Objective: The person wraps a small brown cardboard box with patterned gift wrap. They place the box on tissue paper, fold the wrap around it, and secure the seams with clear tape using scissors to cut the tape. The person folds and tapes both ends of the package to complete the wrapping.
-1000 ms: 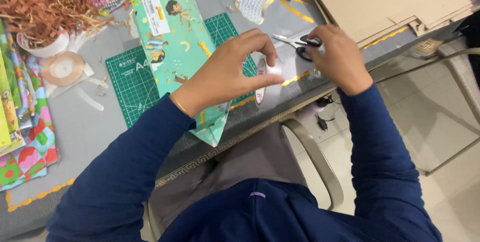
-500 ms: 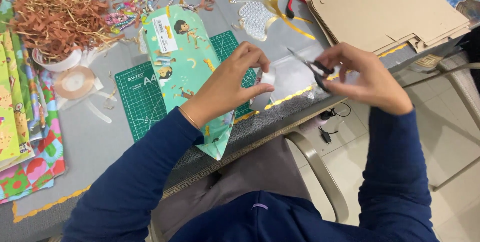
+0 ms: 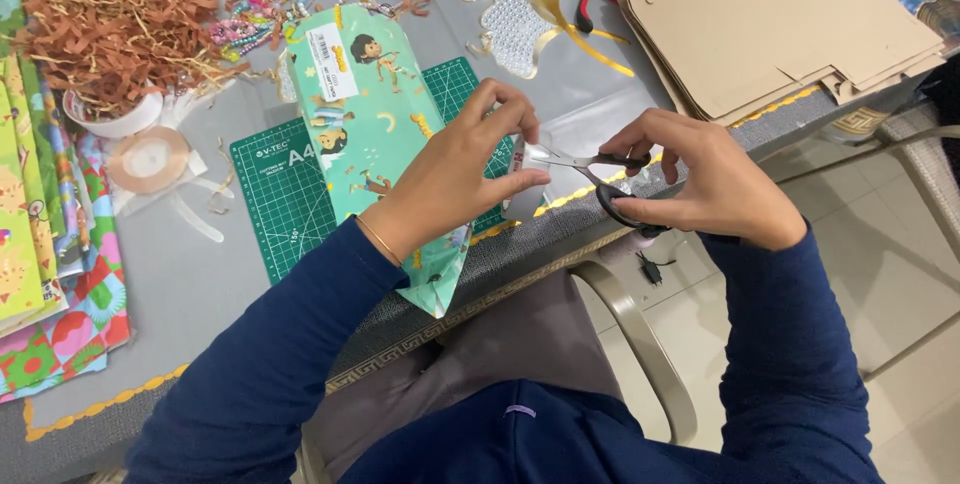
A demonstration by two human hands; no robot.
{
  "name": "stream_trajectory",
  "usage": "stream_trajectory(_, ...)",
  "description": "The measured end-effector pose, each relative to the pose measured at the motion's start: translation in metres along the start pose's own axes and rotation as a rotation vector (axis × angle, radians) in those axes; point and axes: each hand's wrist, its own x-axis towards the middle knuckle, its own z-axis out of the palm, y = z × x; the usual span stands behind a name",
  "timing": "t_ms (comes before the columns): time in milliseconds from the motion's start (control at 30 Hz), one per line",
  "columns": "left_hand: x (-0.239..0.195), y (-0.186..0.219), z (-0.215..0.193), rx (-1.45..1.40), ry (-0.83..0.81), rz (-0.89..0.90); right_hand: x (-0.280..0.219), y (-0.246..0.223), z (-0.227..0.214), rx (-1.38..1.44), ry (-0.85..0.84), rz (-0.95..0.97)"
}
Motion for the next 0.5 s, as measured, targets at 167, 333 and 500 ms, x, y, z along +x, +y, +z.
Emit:
stream_trajectory(167, -0.0022, 0.0019, 0.0005, -0.003, 0.021, 0.022, 0.0048, 0.0016, -0.0008, 0.028, -0.009, 0.008)
stream_trajectory(333, -0.0024, 0.0029, 0.0001, 0.009, 0.010, 0.015, 0.0064, 0.0002, -0.0025, 0.020, -0.012, -0.005)
stream_trajectory(500, -0.0035, 0.0021, 0.0001, 0.026, 0.015, 0.024, 0.0075, -0.0006, -0.0027, 0.000, -0.015, -0.008)
